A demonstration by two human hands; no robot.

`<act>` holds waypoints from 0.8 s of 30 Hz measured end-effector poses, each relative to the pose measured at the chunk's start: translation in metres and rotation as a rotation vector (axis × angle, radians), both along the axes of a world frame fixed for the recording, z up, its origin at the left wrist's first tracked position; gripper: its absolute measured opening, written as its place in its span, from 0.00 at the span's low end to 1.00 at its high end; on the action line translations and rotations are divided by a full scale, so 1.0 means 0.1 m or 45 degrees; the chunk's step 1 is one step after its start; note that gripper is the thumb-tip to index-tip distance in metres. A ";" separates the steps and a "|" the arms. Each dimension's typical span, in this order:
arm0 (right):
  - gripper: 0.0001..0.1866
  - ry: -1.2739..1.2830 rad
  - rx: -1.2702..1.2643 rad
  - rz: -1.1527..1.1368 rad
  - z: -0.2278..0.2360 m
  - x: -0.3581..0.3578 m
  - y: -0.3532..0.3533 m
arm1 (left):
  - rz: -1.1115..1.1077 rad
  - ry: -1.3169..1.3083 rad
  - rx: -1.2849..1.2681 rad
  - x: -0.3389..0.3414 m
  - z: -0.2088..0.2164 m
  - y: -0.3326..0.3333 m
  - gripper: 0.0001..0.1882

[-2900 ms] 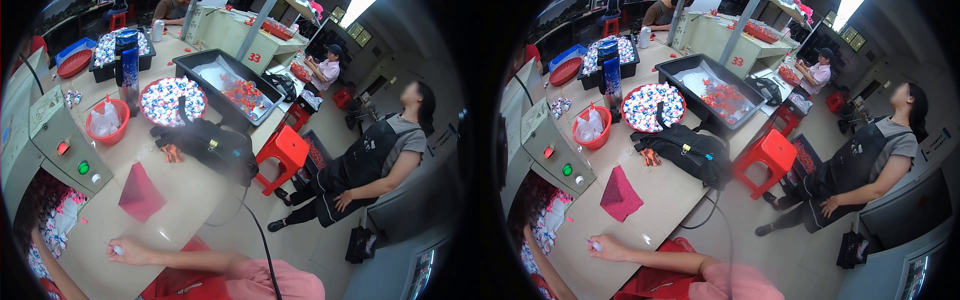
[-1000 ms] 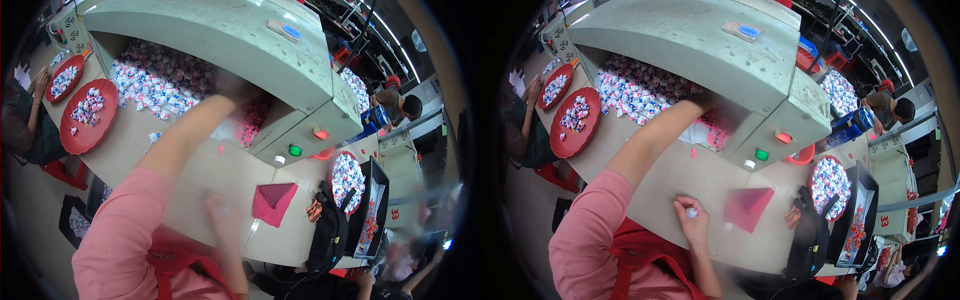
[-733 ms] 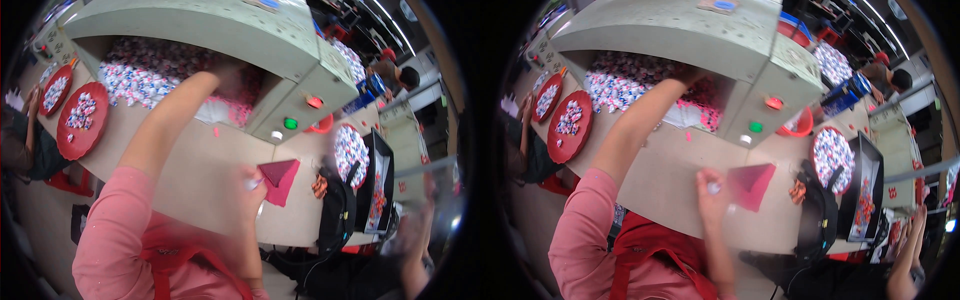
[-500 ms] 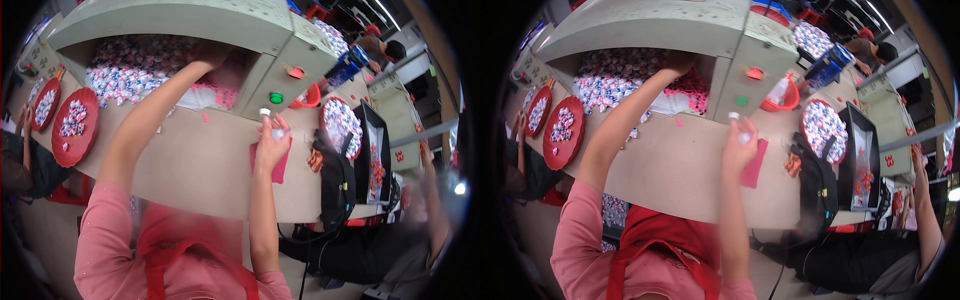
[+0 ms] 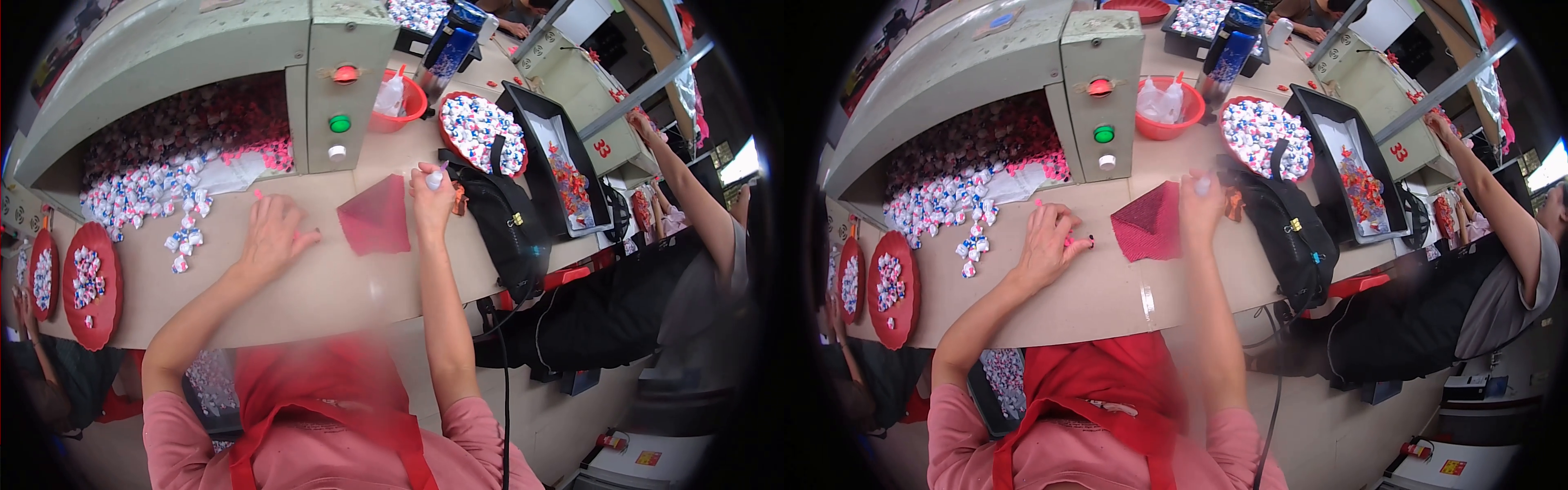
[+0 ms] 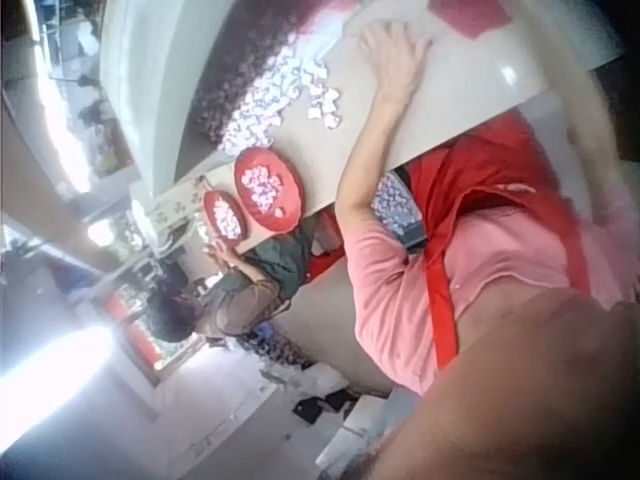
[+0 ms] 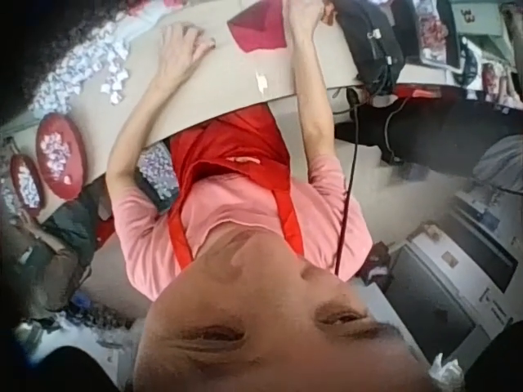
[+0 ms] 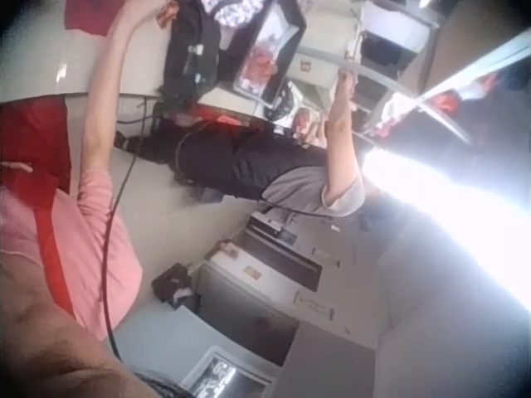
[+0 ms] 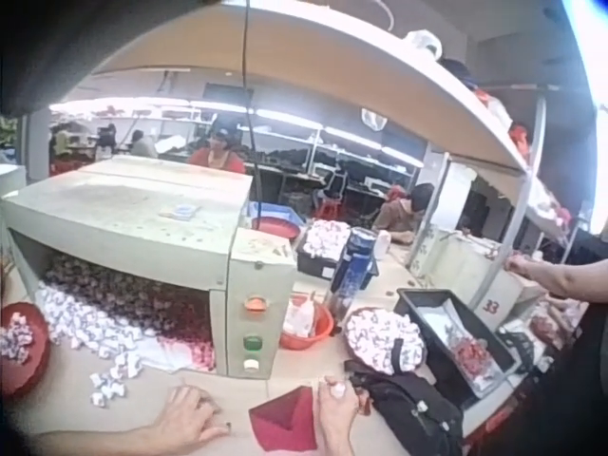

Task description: The person applies glue from a squeeze bottle onto small figurines and attaches decorative pieces onto them by hand before placing them onto trays.

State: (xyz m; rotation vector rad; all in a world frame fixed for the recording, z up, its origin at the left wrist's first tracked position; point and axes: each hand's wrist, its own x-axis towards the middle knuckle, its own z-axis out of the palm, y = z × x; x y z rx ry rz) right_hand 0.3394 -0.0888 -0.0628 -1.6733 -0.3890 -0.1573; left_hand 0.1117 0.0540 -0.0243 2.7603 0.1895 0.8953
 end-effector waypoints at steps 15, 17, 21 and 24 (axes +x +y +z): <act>0.31 0.124 0.401 -0.207 0.43 0.60 -0.37 | 0.084 -0.071 -1.403 2.50 -0.09 -0.71 0.19; 0.30 0.138 0.396 -0.282 0.37 0.73 -0.45 | 0.210 -0.088 -1.368 2.93 -0.19 -0.75 0.18; 0.28 0.174 0.288 -0.349 0.19 0.90 -0.50 | 0.065 0.112 -2.165 3.77 -0.80 -0.48 0.07; 0.28 0.121 0.255 -0.205 0.43 0.78 -0.47 | -0.331 0.206 -2.707 3.65 -0.45 -0.29 0.11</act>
